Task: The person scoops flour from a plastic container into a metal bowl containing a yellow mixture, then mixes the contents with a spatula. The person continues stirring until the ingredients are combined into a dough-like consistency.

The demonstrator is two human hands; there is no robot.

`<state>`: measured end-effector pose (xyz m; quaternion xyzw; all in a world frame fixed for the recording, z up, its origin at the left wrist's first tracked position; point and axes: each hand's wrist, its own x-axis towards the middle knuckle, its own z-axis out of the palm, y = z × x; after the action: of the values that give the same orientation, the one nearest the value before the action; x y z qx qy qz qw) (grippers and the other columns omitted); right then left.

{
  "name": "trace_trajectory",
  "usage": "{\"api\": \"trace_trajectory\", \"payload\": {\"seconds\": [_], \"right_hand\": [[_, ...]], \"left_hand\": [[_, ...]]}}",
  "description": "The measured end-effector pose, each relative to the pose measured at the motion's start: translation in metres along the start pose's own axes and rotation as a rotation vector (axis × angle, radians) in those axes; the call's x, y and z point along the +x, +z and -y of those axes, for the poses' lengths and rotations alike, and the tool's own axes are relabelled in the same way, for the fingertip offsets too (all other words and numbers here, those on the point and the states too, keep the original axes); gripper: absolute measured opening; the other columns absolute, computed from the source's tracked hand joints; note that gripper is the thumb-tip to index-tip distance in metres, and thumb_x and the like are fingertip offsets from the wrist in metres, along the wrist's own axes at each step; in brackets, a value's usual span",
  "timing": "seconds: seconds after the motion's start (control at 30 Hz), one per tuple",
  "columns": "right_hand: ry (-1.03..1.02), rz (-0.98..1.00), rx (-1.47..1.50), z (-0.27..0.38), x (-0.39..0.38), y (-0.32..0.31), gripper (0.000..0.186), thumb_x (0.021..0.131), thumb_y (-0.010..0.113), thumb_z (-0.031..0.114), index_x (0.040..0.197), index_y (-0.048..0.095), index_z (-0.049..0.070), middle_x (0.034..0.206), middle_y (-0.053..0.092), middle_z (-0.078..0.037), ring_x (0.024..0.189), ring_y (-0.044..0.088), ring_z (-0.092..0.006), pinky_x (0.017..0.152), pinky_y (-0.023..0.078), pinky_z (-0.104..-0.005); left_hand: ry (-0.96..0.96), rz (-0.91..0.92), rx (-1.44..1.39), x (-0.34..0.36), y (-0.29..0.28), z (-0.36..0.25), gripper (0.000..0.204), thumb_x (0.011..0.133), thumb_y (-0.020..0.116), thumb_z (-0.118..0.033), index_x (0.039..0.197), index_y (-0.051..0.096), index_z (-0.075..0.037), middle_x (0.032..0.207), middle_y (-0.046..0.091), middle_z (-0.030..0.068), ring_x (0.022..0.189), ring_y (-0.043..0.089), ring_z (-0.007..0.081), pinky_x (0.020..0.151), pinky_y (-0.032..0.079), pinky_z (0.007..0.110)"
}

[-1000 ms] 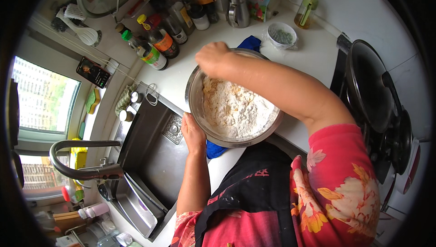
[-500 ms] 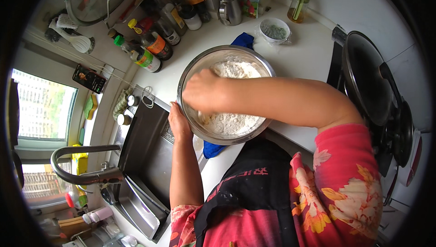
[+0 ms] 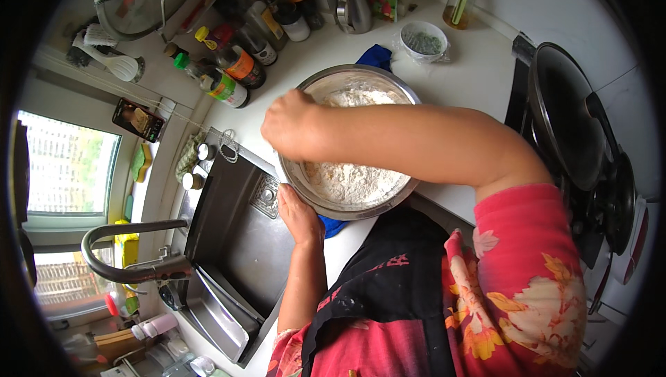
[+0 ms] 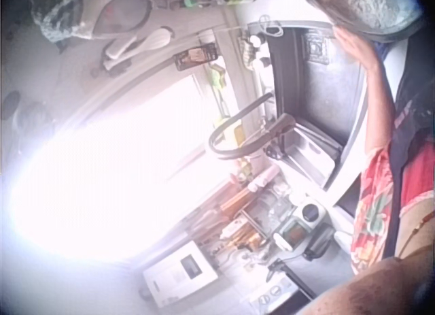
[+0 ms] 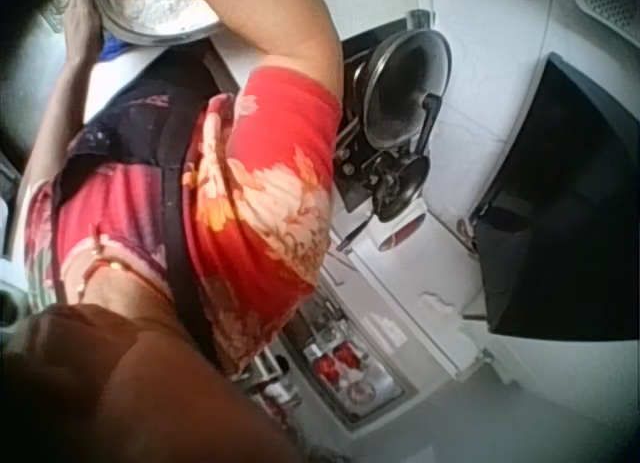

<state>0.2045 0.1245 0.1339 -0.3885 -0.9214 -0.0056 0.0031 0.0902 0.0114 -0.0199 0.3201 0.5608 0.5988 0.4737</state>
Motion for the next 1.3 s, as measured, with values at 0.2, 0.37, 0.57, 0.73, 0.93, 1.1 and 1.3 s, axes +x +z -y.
{"api": "trace_trajectory", "payload": {"seconds": [0.2,0.37,0.57,0.73,0.93,1.1,1.3], "right_hand": [[-0.125,0.092,0.062,0.023,-0.006,-0.005,0.010,0.062,0.068,0.012,0.070,0.070,0.006,0.068,0.067,-0.013,0.072,0.068,-0.0271,0.059,0.054,-0.0389],[0.011,0.066,0.067,-0.002,0.011,-0.004,0.013,0.061,0.069,0.012,0.071,0.070,0.005,0.073,0.068,-0.014,0.074,0.069,-0.0281,0.060,0.054,-0.0395],[-0.027,0.106,0.071,0.004,0.007,-0.004,0.012,0.061,0.069,0.011,0.072,0.070,0.006,0.073,0.068,-0.014,0.074,0.068,-0.0289,0.060,0.053,-0.0406],[0.120,-0.006,0.151,-0.017,0.006,0.010,0.006,0.065,0.066,0.009,0.069,0.070,0.009,0.071,0.067,-0.013,0.075,0.067,-0.0303,0.061,0.051,-0.0425],[0.222,0.111,0.157,-0.034,0.011,0.010,0.009,0.070,0.063,0.014,0.070,0.071,0.010,0.073,0.067,-0.012,0.076,0.066,-0.0307,0.068,0.049,-0.0444],[0.261,0.144,0.251,-0.070,-0.003,0.044,0.018,0.078,0.062,0.026,0.078,0.071,0.011,0.079,0.068,-0.011,0.080,0.065,-0.0314,0.072,0.048,-0.0439],[0.293,0.303,0.295,-0.069,-0.007,0.034,0.020,0.081,0.063,0.029,0.087,0.071,0.012,0.086,0.068,-0.012,0.088,0.064,-0.0299,0.077,0.048,-0.0427]], "left_hand": [[-0.022,0.011,-0.013,0.012,0.000,-0.006,0.029,0.102,0.034,-0.025,0.083,0.045,-0.006,0.081,0.047,-0.0004,0.075,0.043,0.0082,0.069,0.040,0.025],[-0.020,-0.002,-0.017,0.018,-0.003,0.001,0.032,0.103,0.034,-0.026,0.077,0.042,-0.008,0.073,0.039,-0.0034,0.069,0.035,0.0064,0.063,0.035,0.024],[-0.024,0.033,0.069,0.023,-0.007,-0.003,0.033,0.103,0.035,-0.026,0.076,0.043,-0.008,0.072,0.041,-0.0039,0.068,0.036,0.0062,0.062,0.035,0.024],[-0.083,0.139,-0.024,0.048,-0.008,-0.004,0.036,0.103,0.036,-0.031,0.082,0.051,-0.004,0.075,0.050,-0.0023,0.068,0.042,0.0059,0.061,0.039,0.024],[-0.164,0.310,0.021,0.076,-0.012,-0.020,0.039,0.102,0.036,-0.032,0.100,0.059,0.000,0.088,0.061,0.0023,0.077,0.053,0.0082,0.070,0.045,0.025],[-0.215,0.386,0.003,0.088,-0.007,-0.025,0.039,0.102,0.037,-0.032,0.102,0.059,0.000,0.091,0.062,0.0031,0.080,0.055,0.0103,0.074,0.046,0.026],[-0.266,0.388,0.011,0.103,-0.011,-0.018,0.040,0.101,0.041,-0.034,0.100,0.060,0.001,0.089,0.062,0.0031,0.080,0.053,0.0100,0.074,0.045,0.026]]}}
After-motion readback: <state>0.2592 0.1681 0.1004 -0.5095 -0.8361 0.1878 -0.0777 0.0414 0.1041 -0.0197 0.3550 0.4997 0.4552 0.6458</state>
